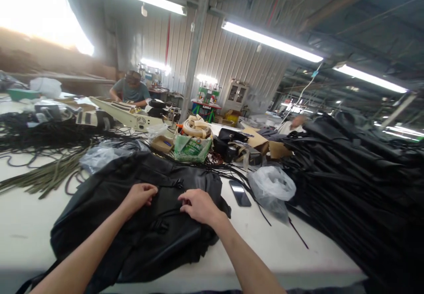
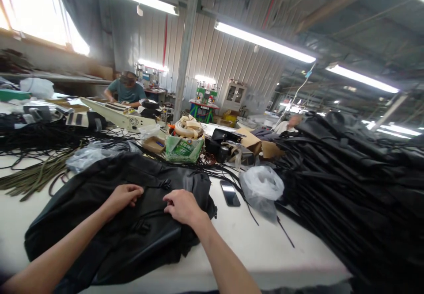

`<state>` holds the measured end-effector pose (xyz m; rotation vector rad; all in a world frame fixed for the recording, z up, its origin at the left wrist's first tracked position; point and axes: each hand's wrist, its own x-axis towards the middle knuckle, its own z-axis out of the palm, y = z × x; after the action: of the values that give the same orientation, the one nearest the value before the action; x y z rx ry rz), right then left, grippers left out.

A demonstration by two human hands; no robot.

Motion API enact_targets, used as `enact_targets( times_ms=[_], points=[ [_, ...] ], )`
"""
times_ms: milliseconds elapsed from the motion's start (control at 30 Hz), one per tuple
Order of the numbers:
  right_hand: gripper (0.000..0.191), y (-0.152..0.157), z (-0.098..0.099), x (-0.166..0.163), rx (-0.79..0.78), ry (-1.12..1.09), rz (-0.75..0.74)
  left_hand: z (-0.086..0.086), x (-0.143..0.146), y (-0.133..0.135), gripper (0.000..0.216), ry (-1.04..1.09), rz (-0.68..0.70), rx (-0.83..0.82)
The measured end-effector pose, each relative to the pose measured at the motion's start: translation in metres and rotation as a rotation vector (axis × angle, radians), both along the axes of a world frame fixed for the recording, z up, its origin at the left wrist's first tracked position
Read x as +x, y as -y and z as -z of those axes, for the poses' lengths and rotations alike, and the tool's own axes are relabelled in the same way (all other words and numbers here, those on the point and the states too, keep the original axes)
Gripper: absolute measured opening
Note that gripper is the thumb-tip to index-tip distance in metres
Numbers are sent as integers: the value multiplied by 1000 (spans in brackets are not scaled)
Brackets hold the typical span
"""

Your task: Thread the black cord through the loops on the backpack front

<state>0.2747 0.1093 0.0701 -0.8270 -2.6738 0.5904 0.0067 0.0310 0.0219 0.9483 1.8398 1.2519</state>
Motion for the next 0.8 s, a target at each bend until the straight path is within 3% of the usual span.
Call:
enact_targets(
  times_ms=[100, 267, 367, 500, 633, 800],
  points=[
    [21, 6, 1, 5, 68, -27, 124, -1, -1, 0, 73, 34, 6, 13],
    [31, 6, 9, 8, 134, -106, 376, -5, -4, 0, 66, 106, 38, 6],
    [38, 1, 14, 11, 160, -167, 412, -5, -6, 1, 62, 125, 48, 24],
    [39, -7, 5, 13, 88, -237, 309, 0, -7, 0, 63, 138, 29, 30],
    [27, -4, -20, 2, 10, -357, 168, 3, -9, -3, 59, 152, 15, 37],
    [22, 28, -33, -34, -59, -110, -60, 2, -7, -3, 58, 147, 0, 36]
  ],
)
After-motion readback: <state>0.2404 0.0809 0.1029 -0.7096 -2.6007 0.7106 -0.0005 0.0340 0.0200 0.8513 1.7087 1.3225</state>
